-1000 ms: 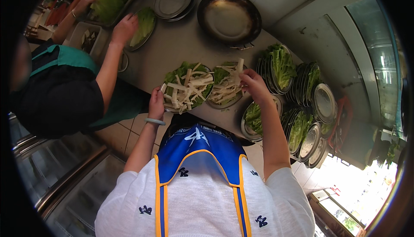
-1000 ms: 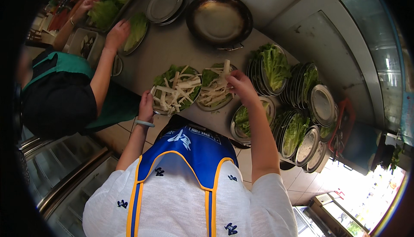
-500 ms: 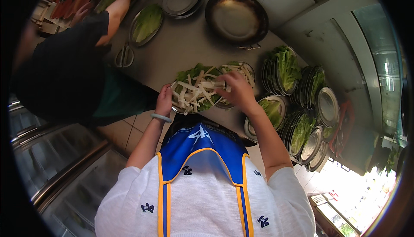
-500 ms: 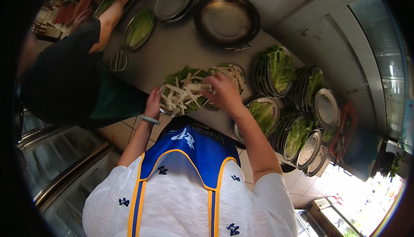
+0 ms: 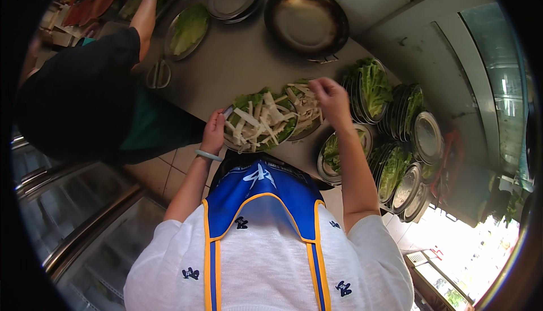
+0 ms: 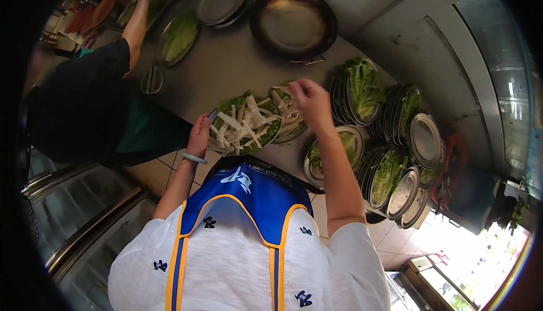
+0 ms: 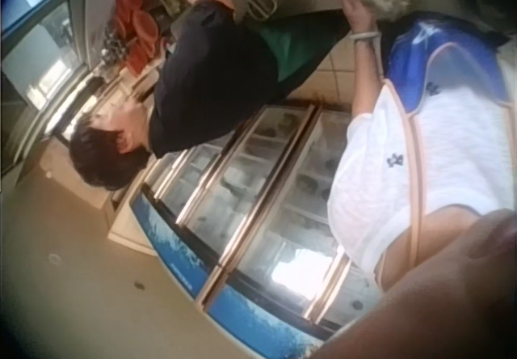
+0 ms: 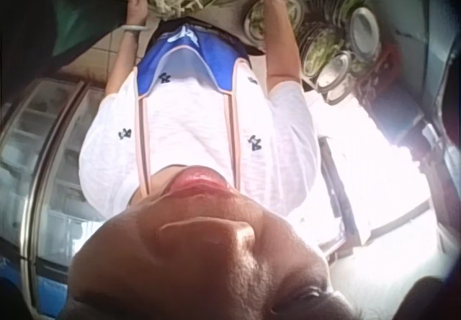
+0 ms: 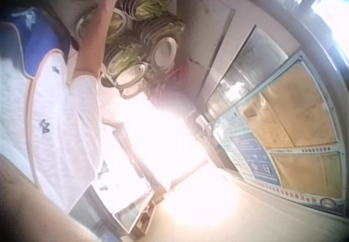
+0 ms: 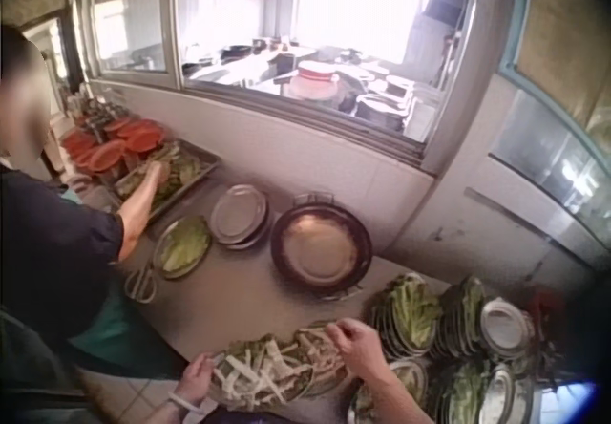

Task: The person assembles salads by placing lettuce and shredded toppings onto metal plates, then stores the plates in a commercial refrigerator. The person handles lettuce, shredded toppings, and metal plates by hand and places them into the fridge.

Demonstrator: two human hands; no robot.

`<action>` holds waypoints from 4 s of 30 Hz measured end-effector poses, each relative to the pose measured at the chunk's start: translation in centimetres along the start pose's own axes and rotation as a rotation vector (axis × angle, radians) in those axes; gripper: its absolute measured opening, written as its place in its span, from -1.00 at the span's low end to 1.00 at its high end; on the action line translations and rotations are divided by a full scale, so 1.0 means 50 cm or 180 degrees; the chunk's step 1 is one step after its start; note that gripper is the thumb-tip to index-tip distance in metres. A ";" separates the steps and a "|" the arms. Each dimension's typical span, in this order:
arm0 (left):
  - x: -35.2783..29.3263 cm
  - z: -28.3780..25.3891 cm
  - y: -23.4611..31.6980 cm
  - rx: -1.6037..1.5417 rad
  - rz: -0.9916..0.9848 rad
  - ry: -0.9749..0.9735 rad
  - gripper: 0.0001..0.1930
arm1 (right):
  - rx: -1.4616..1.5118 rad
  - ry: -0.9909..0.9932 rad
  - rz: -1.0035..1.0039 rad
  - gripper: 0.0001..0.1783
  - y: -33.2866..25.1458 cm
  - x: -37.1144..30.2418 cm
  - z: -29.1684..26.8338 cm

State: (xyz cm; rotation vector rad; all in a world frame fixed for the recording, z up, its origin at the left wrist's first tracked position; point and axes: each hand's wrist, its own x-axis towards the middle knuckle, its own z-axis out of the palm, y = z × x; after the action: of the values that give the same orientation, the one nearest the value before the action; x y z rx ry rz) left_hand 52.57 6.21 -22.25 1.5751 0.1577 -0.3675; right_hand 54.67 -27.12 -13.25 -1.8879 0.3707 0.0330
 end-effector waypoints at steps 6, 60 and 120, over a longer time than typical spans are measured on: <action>0.009 -0.043 -0.038 -0.0206 0.0037 0.0319 -0.67 | -0.2286 0.0270 -0.0461 -0.71 0.143 -0.007 -0.059; -0.014 -0.118 -0.084 -0.0273 0.0070 0.0701 -0.68 | -0.1846 0.0732 -0.1222 -0.85 0.020 -0.049 0.029; -0.720 -0.170 -0.310 -0.1898 0.0137 0.2309 -0.69 | 0.1911 0.0470 0.1661 -0.67 0.243 -0.262 0.185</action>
State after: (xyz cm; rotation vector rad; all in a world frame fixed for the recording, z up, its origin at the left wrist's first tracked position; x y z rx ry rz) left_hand 14.98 19.90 -25.07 1.0505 0.7217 0.2881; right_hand 40.39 -19.03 -24.89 -1.1684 0.8640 0.1184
